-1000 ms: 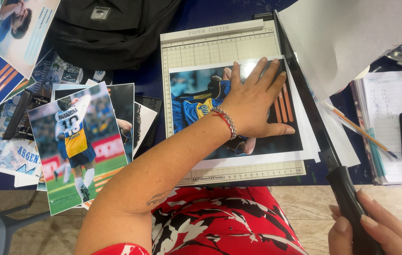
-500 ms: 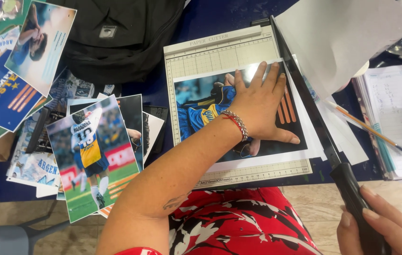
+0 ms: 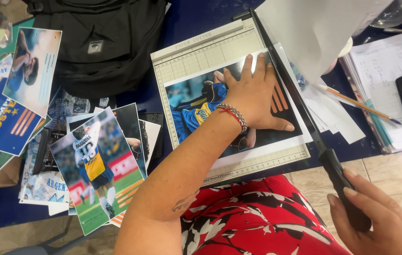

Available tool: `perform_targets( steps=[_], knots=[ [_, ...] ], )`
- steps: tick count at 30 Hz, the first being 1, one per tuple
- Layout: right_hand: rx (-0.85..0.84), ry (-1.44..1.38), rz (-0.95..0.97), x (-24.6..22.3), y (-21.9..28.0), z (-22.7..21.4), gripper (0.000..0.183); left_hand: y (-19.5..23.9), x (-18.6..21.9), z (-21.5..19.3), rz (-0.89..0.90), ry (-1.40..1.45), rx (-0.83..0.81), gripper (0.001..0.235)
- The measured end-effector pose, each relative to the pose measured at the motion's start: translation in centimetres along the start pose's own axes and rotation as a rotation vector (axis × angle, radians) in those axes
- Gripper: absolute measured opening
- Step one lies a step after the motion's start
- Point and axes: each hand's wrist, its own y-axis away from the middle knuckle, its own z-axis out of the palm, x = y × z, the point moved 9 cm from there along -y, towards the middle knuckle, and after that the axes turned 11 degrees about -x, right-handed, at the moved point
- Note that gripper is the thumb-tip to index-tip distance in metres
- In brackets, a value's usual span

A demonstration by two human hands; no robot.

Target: Organizing, stapling, and cutting printed photos to prepare them for customers

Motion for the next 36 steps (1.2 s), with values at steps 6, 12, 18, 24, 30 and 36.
perform_targets(
  steps=[6,12,18,24,30,36],
  knots=[
    [-0.154,0.156,-0.044,-3.3,-2.9,-0.5,0.06,0.1,-0.1,0.2,0.004,0.031,-0.007,0.146],
    [-0.275,0.427,-0.032,-2.2,-2.9,2.3,0.063,-0.3,-0.1,0.0,0.011,0.005,0.041,0.146],
    [-0.357,0.399,-0.008,-1.8,-2.8,3.1,0.064,-0.4,-0.2,0.1,0.012,-0.003,0.04,0.147],
    [-0.332,0.379,-0.048,-1.5,-2.3,3.6,0.064,-0.9,-0.3,0.4,0.013,-0.011,0.087,0.15],
    [-0.344,0.369,-0.03,-0.8,-2.0,4.5,0.063,-0.8,-0.3,0.2,0.016,0.001,0.087,0.149],
    [-0.3,0.327,-0.062,-0.7,-1.6,5.0,0.058,-0.9,-0.3,0.4,0.013,-0.008,0.102,0.148]
  ],
)
